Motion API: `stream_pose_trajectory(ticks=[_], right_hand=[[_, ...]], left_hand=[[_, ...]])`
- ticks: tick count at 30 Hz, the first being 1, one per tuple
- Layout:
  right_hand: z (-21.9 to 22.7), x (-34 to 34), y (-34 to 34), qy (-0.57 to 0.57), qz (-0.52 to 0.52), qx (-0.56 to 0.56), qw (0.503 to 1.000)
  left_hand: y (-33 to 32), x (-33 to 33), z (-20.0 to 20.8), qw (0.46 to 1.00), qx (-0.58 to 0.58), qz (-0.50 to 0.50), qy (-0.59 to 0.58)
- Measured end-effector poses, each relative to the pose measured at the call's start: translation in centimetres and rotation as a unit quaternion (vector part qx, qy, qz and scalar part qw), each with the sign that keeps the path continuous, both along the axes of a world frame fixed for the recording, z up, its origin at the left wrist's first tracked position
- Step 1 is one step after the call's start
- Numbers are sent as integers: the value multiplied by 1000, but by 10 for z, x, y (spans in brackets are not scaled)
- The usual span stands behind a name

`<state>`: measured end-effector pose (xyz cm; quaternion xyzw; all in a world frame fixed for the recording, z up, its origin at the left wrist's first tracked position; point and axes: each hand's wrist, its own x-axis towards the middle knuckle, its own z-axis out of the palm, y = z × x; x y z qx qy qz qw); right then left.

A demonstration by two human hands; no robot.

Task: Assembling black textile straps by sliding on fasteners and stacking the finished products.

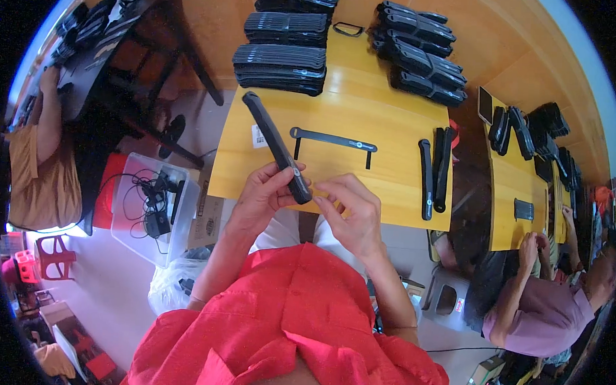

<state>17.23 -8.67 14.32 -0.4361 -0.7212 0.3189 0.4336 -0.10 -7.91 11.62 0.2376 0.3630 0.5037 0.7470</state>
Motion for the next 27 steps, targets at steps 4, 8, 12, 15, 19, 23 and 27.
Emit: stream_pose_trajectory(ticks=[4,8,12,15,19,23,27], right_hand=[[8,3,-4,-23,-11,81,996],[10,7,-3,-39,-18,116,992],[13,10,-3,-88,-5,146,985],[14,10,-1,-116,13,160,980],[16,9,-2,-144,30,161,976],[17,1,-4,-169,9,176,970],[16,-2,-3,-158,1,156,975]], left_hand=[[2,11,4,1000,4,-6,3],[0,18,4,999,43,3,29],[-2,22,7,998,52,20,38],[-2,22,7,996,57,35,64],[-4,21,12,993,70,48,77],[-3,21,11,989,95,63,89],[-1,18,11,990,90,59,94]])
